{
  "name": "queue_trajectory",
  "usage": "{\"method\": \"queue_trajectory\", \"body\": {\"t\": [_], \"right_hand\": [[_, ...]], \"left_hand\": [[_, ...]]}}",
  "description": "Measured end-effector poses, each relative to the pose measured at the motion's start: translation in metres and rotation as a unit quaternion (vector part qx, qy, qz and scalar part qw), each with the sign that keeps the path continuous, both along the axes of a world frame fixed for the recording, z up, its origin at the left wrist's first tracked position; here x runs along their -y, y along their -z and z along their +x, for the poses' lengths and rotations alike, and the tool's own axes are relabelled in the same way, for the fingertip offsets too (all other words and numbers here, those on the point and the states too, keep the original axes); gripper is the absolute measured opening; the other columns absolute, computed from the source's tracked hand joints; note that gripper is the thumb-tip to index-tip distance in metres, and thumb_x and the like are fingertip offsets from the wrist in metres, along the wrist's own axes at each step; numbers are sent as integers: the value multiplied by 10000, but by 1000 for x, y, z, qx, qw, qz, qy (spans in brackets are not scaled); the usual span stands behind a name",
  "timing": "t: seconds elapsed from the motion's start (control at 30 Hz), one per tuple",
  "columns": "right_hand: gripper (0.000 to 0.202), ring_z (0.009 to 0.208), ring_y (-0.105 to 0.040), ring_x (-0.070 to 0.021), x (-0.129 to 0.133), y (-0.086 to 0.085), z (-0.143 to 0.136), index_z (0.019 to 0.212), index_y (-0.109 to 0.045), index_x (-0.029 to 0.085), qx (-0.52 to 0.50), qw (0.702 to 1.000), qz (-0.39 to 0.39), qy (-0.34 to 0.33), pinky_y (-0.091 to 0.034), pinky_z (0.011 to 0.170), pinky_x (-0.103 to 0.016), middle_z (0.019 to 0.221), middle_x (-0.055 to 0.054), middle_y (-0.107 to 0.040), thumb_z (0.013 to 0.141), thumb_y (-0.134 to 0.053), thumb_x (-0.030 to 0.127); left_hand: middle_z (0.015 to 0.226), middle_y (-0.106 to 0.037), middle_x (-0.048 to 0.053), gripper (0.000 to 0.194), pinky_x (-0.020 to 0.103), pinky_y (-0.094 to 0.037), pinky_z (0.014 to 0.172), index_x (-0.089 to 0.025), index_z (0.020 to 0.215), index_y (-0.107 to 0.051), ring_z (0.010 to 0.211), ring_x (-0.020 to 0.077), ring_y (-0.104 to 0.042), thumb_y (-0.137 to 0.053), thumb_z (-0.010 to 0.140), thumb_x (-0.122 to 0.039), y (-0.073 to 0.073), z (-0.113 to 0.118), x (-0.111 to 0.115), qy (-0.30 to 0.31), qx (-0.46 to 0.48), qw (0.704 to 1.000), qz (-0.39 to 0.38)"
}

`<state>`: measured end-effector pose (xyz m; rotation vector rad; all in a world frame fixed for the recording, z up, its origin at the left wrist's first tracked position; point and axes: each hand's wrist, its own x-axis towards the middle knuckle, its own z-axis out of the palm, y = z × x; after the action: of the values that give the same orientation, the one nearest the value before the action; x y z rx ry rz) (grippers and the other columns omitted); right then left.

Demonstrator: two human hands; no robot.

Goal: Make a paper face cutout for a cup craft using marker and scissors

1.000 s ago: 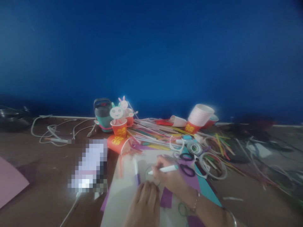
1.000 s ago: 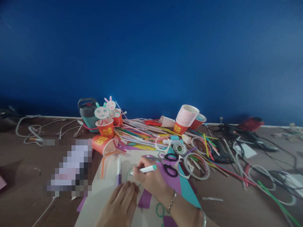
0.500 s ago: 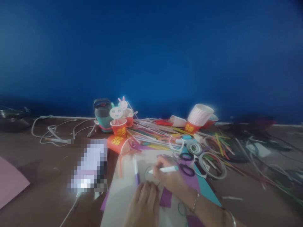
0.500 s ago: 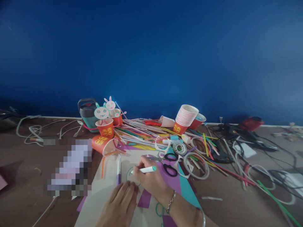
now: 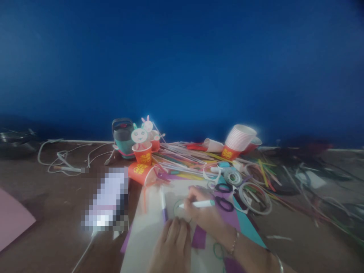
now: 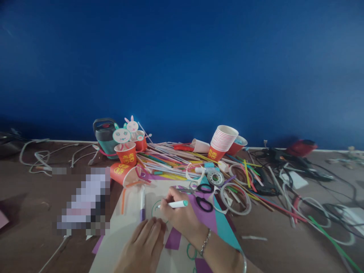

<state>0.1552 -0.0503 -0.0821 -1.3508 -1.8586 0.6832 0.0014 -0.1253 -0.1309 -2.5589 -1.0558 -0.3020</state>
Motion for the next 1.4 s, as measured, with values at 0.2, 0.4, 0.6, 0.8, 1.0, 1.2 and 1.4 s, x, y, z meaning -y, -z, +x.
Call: {"method": "queue_trajectory", "body": {"t": [0.2,0.4,0.6,0.8,1.0,1.2,1.4], "right_hand": [[202,510,-409,-111,0,-1,-1,594,-355,218,1,1000,14,3,-343,480,-203,518,56,-429,756,-476,216],[201,504,-399,-113,0,-1,0,588,-349,218,3,1000,0,7,-335,468,-206,511,55,-413,742,-478,211],[195,508,-404,-118,0,-1,-1,590,-339,222,7,1000,7,9,-336,468,-213,510,52,-413,737,-464,197],[199,499,-395,-120,1,-2,-1,583,-325,228,-4,1000,-10,7,-332,456,-218,500,53,-405,723,-459,182],[195,496,-386,-118,1,-2,-1,585,-318,228,-3,1000,-30,5,-322,452,-218,502,56,-388,719,-452,181],[193,491,-377,-115,1,1,0,585,-308,227,-10,999,-49,10,-319,449,-221,509,56,-380,702,-452,175],[195,499,-376,-116,1,1,0,587,-309,227,-11,998,-56,8,-317,448,-218,517,55,-372,710,-456,194]], "left_hand": [[1152,-588,136,381,416,-375,915,-129,1235,-533,1078,251,-500,-406,885,-205,0,-1,-1,3,-7,1000,-4],[1159,-580,133,391,414,-366,926,-133,1247,-520,1081,243,-495,-415,875,-197,-2,-1,0,-1,-17,1000,-13],[1154,-582,131,378,420,-364,916,-134,1229,-527,1075,246,-496,-410,878,-205,-1,-1,0,2,-12,1000,-3],[1163,-576,137,403,418,-356,921,-129,1264,-494,1075,246,-492,-406,877,-198,-1,-1,0,1,-15,1000,-19],[1155,-579,118,385,403,-348,932,-147,1249,-513,1091,244,-485,-419,886,-235,-3,-1,0,-2,0,1000,-10],[1158,-583,128,390,407,-358,934,-137,1259,-509,1091,244,-488,-412,890,-217,-4,-1,0,1,-8,1000,-15],[1156,-589,135,395,408,-369,923,-124,1262,-506,1083,247,-496,-408,890,-211,-3,-1,0,3,-9,1000,-20]]}}
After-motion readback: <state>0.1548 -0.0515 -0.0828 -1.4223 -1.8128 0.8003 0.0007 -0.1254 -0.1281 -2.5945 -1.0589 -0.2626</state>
